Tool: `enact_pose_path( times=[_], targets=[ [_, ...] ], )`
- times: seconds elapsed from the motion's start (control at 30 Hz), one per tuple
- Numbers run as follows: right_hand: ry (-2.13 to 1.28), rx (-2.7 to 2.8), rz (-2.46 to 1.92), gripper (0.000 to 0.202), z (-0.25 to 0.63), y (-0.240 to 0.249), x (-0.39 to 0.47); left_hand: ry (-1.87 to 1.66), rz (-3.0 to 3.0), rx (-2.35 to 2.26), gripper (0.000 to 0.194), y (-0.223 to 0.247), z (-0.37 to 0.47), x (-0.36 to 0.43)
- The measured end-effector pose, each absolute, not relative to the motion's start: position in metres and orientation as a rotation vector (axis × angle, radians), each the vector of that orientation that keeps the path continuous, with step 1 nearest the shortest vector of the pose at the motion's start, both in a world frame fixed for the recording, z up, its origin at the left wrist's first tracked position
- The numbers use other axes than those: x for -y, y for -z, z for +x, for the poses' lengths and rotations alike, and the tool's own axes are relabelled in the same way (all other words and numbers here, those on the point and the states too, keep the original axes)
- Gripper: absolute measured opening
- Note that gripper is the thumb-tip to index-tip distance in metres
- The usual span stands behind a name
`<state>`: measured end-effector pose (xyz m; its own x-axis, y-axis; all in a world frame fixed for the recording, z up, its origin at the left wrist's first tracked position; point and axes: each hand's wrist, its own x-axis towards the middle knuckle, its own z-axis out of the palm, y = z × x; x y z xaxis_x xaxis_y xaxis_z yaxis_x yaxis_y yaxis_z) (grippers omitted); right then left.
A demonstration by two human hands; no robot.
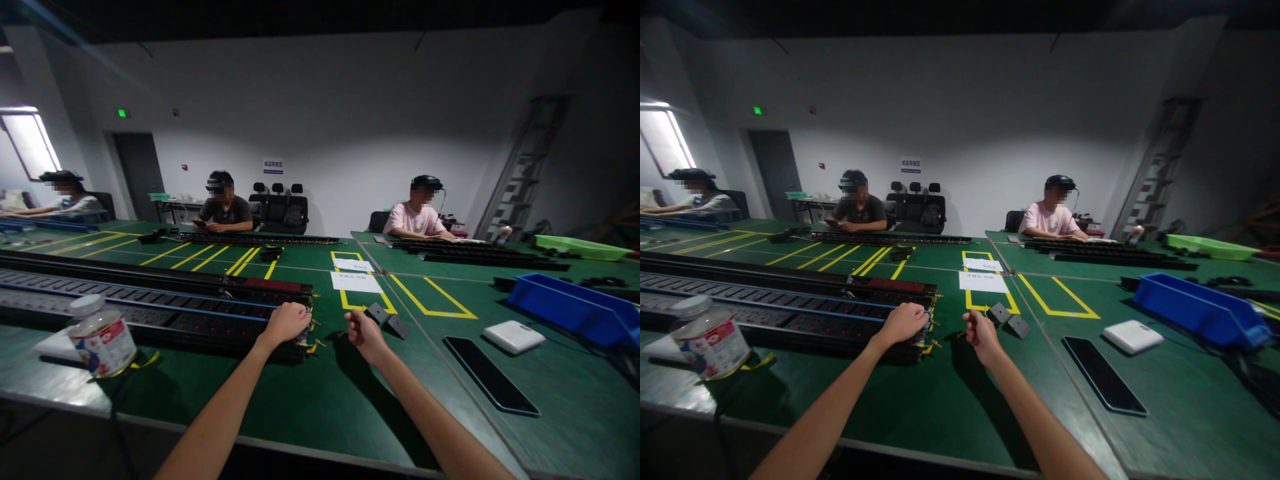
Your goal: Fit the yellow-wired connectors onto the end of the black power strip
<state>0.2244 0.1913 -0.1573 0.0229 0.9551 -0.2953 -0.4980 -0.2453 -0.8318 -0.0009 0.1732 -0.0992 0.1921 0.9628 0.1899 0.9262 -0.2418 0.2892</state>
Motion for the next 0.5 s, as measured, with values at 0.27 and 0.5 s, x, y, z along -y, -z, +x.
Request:
enact_pose_path(
  times=[0.27,0.5],
  targets=[
    [-1.547,0.613,-1.061,0.021,0.224,0.1574,-0.1931,-0.477,2.331,-1.88,0.029,0.0986,-0.0003,-0.1724],
    [-1.526,0.631,-1.069,0.021,0.2235,0.1592,-0.1929,-0.504,2.341,-1.86,0.029,0.0986,-0.0014,-0.1724]
  ],
)
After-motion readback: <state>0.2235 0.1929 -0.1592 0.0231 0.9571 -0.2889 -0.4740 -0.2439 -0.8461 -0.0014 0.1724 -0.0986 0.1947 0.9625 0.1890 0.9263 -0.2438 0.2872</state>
